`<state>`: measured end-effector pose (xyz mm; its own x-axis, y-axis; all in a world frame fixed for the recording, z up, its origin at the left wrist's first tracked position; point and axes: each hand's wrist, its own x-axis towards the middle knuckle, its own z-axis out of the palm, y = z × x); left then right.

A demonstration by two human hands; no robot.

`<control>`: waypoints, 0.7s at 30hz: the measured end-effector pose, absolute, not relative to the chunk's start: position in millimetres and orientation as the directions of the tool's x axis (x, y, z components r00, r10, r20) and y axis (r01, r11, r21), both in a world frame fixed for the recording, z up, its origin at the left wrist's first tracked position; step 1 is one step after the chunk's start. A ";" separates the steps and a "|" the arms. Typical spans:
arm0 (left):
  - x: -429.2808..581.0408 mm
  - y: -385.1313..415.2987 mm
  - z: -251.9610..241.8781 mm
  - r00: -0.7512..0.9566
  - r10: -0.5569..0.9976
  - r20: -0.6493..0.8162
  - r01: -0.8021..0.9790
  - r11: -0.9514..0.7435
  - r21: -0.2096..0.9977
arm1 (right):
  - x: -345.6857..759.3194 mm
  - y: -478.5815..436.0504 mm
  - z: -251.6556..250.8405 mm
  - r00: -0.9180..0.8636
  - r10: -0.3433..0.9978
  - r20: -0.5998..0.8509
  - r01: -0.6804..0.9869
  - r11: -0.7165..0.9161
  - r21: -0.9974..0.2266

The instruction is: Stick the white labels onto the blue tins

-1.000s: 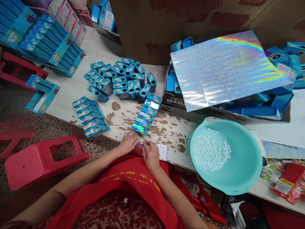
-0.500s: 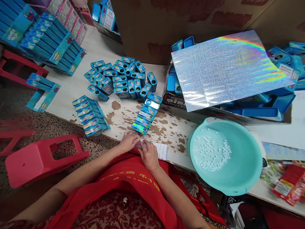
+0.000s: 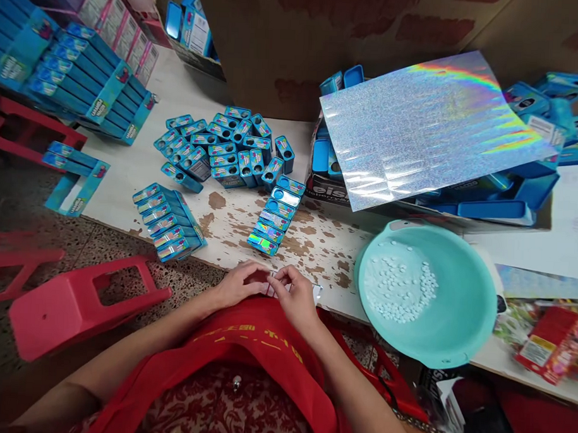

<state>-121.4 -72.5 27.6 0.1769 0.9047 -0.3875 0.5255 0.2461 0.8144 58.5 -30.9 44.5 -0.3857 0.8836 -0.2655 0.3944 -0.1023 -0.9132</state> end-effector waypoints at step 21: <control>-187.8 89.8 -18.3 0.120 0.911 -0.395 0.550 0.270 0.790 | -24.9 87.9 -23.7 0.330 0.933 -0.147 0.346 -0.264 -0.900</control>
